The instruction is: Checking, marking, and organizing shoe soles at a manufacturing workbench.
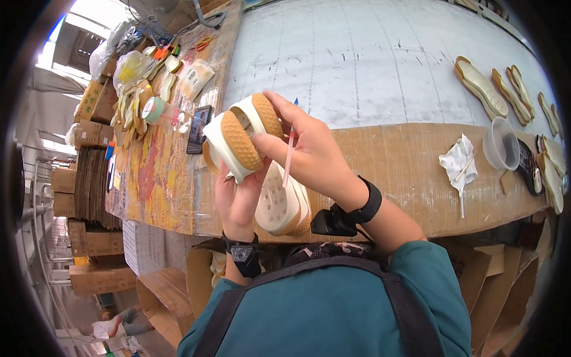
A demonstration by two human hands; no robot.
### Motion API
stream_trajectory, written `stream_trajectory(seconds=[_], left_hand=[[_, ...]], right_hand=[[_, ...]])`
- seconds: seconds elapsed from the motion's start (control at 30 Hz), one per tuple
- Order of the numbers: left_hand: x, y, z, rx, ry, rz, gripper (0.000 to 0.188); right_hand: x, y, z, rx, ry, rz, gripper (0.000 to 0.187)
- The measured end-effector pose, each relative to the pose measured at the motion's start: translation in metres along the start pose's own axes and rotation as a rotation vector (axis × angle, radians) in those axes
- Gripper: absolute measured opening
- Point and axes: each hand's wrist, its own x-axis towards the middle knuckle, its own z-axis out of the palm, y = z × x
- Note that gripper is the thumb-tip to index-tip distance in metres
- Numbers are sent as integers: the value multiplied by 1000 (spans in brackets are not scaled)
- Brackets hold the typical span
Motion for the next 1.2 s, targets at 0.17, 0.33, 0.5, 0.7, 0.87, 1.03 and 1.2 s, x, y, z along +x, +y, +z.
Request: stream_trajectory(seconds=[0.17, 0.33, 0.5, 0.7, 0.87, 1.03, 1.2], left_hand=[[0, -2, -2, 23, 51, 31, 47], [6, -1, 10, -2, 157, 0, 51], [17, 1, 3, -30, 261, -75, 62], [20, 13, 0, 25, 322, -81, 49], [36, 16, -8, 63, 301, -72, 47], [43, 15, -1, -3, 267, -124, 44], [47, 16, 7, -5, 260, -152, 43]], right_hand=[[4, 4, -2, -173, 66, 2, 52], [8, 14, -10, -22, 48, 63, 52], [-6, 23, -31, 5, 43, 61, 55], [-62, -14, -94, -685, 101, 44, 32], [-115, -37, -193, -1649, 159, 178, 10], [-153, -39, -279, -2054, -122, 297, 4], [-163, -28, -296, -2012, -183, 111, 4]])
